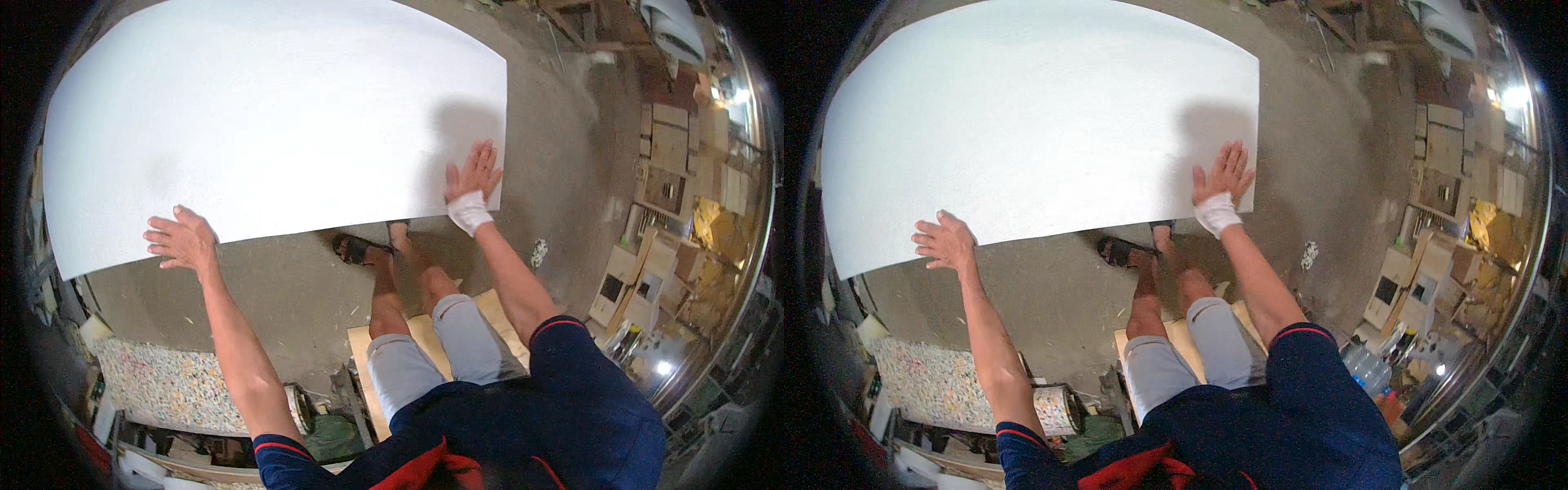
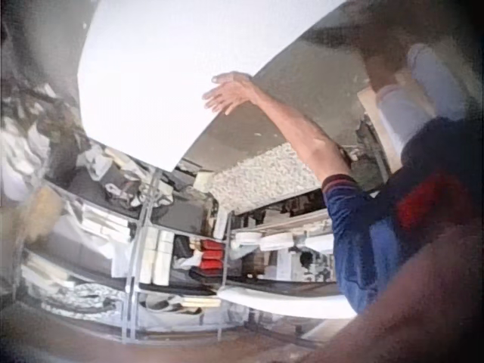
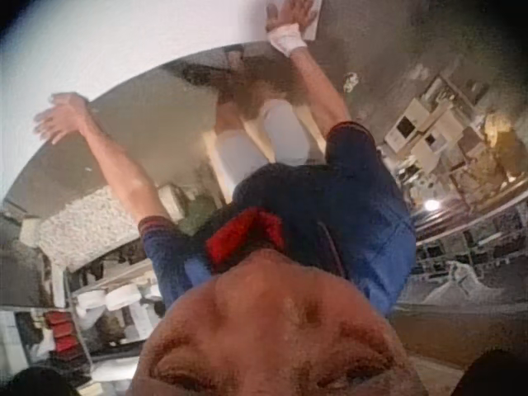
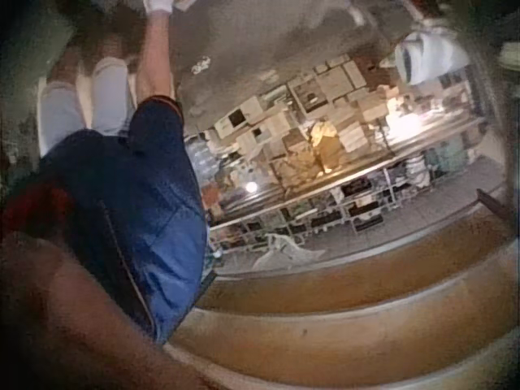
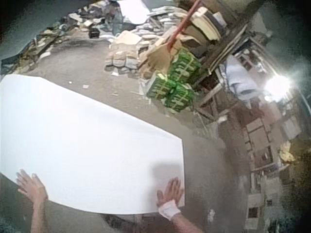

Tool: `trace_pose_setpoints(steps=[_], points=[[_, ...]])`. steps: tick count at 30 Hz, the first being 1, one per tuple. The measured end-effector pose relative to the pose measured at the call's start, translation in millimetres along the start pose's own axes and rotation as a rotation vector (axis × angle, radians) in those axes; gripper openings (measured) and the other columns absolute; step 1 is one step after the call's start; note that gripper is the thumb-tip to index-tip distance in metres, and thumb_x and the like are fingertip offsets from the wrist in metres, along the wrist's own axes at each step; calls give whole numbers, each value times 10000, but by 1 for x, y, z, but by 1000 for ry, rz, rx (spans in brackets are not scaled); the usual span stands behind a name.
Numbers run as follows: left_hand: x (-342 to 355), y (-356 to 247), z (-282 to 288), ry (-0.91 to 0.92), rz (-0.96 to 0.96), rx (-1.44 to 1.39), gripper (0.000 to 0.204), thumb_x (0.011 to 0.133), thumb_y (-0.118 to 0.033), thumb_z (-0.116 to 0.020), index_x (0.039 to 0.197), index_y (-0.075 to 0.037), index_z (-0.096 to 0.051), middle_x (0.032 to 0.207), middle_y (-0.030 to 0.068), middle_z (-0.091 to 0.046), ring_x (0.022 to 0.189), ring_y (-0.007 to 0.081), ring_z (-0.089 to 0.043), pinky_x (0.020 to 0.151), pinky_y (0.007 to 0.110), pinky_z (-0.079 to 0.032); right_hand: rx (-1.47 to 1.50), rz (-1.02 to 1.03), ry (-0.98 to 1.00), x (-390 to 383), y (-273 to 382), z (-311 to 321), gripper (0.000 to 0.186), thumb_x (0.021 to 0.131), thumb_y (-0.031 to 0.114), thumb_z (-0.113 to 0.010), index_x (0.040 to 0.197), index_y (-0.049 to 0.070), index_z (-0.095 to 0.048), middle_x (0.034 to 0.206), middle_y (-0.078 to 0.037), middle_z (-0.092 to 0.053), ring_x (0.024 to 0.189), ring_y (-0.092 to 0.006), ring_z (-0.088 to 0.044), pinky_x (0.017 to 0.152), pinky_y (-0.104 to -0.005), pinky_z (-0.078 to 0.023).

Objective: The person sprays a large wooden board with a handheld spray gun, then retrieves a white sheet of material and adheres it to the board by hand, smoothing it across the surface.

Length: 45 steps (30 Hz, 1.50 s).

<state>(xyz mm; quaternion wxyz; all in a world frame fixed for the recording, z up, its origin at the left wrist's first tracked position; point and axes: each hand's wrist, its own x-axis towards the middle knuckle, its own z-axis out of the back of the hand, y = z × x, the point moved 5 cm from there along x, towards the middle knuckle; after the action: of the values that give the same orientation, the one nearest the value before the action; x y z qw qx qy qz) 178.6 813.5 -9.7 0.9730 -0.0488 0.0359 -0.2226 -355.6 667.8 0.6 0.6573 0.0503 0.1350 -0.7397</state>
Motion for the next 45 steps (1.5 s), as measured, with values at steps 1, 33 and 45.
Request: trace_pose_setpoints(steps=[1,33,45], points=[[1,0,1,5,1,-7,720,1037,-474,-276,1566,-26,-82,1611,285,-8,1485,482,8,1143,688,-26,13,28,-56,-4,15,-1,916,928,496,-534,1566,19,-81,1651,-169,-3,1523,-344,-8,1192,-583,12],[-127,-220,-20,158,-445,82,790,996,-523,-377,1575,-54,-117,1636,216,-21,1507,414,29,1179,613,-2,136,528,-153,220,83,83,824,974,638,-327,1568,86,-183,1634,-133,-168,1513,-342,-97,1226,-515,-79],[-127,-268,-10,375,-741,-15,783,991,-437,-449,1569,-23,-120,1640,210,-9,1511,395,57,1182,569,80,-12,-109,-168,253,12,60,758,993,579,-351,1561,93,-222,1637,-166,-129,1508,-374,-105,1155,-663,-123]])
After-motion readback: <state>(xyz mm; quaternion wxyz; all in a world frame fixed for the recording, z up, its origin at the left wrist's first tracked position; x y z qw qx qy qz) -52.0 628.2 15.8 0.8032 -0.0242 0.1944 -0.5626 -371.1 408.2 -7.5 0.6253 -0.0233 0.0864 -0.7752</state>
